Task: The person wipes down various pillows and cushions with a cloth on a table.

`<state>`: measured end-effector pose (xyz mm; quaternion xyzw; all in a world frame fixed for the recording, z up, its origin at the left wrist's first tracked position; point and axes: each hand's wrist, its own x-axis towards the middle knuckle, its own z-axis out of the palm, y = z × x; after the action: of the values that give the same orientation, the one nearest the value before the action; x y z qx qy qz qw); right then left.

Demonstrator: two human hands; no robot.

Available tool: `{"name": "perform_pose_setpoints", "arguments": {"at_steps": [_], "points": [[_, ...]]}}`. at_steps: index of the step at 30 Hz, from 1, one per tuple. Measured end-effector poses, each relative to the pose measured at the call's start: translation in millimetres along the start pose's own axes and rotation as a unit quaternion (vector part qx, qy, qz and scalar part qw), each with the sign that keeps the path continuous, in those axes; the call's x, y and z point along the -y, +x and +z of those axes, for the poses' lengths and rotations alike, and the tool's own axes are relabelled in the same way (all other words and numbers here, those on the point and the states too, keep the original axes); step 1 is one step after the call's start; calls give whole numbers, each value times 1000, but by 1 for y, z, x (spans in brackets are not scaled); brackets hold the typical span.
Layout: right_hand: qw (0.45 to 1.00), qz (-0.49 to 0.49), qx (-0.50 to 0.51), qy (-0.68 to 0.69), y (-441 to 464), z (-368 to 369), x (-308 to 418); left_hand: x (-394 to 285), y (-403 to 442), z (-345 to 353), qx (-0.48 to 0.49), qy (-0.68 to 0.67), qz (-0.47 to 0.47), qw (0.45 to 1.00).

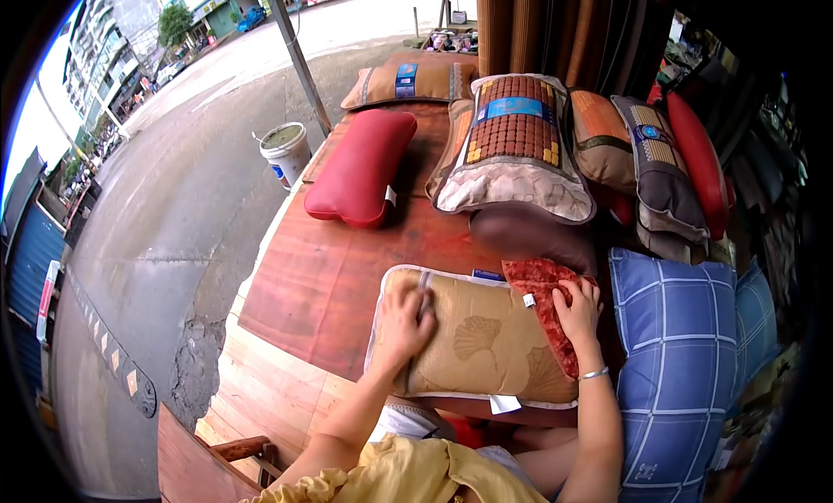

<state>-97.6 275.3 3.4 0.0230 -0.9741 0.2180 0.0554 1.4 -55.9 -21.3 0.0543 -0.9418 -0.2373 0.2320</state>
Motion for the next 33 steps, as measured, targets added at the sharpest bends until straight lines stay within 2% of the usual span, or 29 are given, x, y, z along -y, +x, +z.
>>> {"name": "perform_pose_setpoints", "arguments": {"at_steps": [1,3,4,5,7,9,10,12,13,15,17,19,22,23,26,27,29,30,33], "points": [[1000,-13,3,-8,1,2,-3,13,6,7,-51,105,-31,993],[1000,-25,8,-16,1,3,-8,56,18,27,-35,10,-170,985],[999,-38,22,-3,2,1,-11,59,26,17,37,8,-178,983],[998,-52,33,10,6,-2,-13,55,31,13,34,7,-176,984],[998,-54,26,19,10,4,-17,47,37,9,84,-129,-203,967],[996,-63,-24,56,13,11,-20,47,40,12,46,-104,-191,975],[996,-63,-24,55,16,12,-22,47,45,9,67,-215,-228,947],[978,-30,-15,204,24,12,-31,41,50,3,88,-409,-272,866],[970,-69,-84,216,26,16,-34,35,53,3,90,-410,-270,866],[955,-54,-56,286,34,10,-45,16,51,-3,-34,-557,-204,805],[928,-42,-27,369,41,-16,-36,-12,57,-26,-94,-587,-163,787],[916,-60,-56,394,47,-55,-19,-25,61,-38,-164,-598,-59,783],[885,-90,-131,437,48,-94,-13,-48,54,-64,-220,-597,-22,771],[885,-81,-140,437,43,-101,-17,-43,49,-69,-166,-614,3,772],[884,-78,-177,426,30,-94,-25,-24,41,-60,-54,-593,-57,802],[884,-77,-184,423,26,-90,-21,-14,35,-51,-46,-595,-61,800],[909,-116,-209,342,25,-77,-19,-1,21,-34,-3,-552,-98,828],[920,-169,-225,272,22,-83,-2,-6,19,-36,-2,-561,-96,822],[932,-210,-199,216,17,-87,44,5,11,-33,58,-557,-112,821]]}}
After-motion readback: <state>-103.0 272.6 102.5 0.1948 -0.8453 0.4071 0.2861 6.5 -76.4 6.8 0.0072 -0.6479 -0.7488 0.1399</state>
